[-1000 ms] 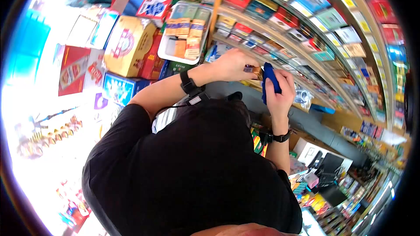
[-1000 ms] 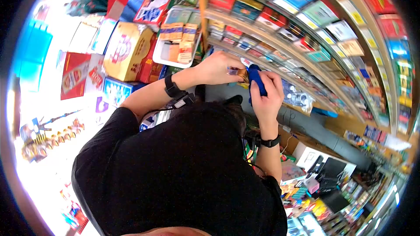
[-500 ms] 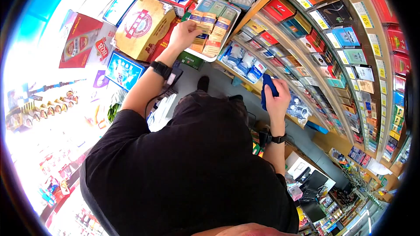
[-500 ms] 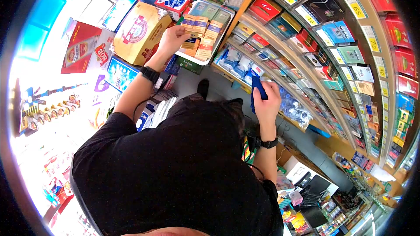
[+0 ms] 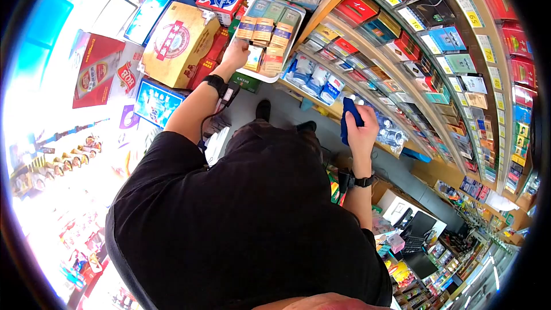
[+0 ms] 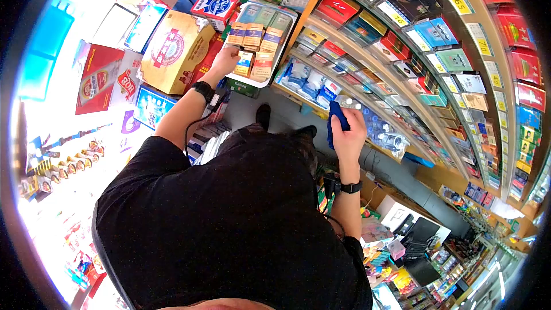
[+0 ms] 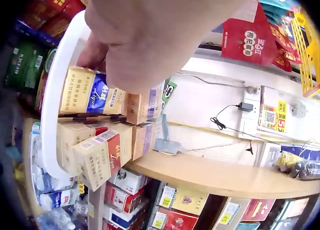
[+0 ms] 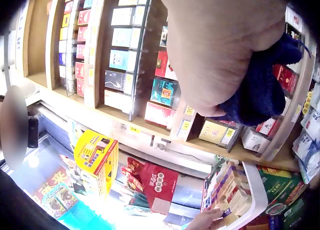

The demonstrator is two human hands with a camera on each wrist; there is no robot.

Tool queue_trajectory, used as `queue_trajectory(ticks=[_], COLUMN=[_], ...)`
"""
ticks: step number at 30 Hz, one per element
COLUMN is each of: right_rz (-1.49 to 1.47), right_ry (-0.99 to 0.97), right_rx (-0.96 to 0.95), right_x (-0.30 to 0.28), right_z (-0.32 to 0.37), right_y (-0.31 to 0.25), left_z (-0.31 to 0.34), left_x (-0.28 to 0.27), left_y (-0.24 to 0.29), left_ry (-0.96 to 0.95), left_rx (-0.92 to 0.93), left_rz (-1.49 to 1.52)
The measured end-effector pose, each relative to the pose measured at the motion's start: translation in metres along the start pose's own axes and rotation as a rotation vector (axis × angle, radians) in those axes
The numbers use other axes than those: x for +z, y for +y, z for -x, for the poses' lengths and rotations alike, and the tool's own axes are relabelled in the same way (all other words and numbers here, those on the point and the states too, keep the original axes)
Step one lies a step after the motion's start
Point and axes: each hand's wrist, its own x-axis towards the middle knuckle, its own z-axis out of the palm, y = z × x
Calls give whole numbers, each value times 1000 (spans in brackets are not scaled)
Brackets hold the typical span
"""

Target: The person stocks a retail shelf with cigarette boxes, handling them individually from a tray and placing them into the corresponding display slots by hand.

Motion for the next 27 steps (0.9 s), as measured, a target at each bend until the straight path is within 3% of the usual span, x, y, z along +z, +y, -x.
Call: queue_trajectory(ticks=[8,10,11,12,13,15,18,19,23,24,27], right_rz=[46,39,29,27,24,37,23,19,18,19,-27], right_ry=[76,92,111,124,138,179,240,253,361,396,518], right_rx=[32,49,54,60,69,98,136,161,186,223,309], right_x=[-4,-8,-10,-13,-18,-29,-40,-43,-60,-64,-83], right_z=[13,13,13,12,12,15,21,23,36,40,52], right_y=[11,15,17,17,16,12,26,29,41,45,57], left_z=[14,22,20,14,24,37,50,53,80,91,113], left_x=[-12,-23,-23,-30,-41,-59,-55,-45,-16,-13,8], left_y=[25,39,33,44,80,130,197,219,320,349,423], left_ry=[-193,-112,9,-31,72,28,-270,-369,-648,-647,-749], left_rx=[81,65,230,274,240,430,453,622,775,900,1019], left_rz=[-254,-335,-311,-475,-351,-195,185,402,443,389,309])
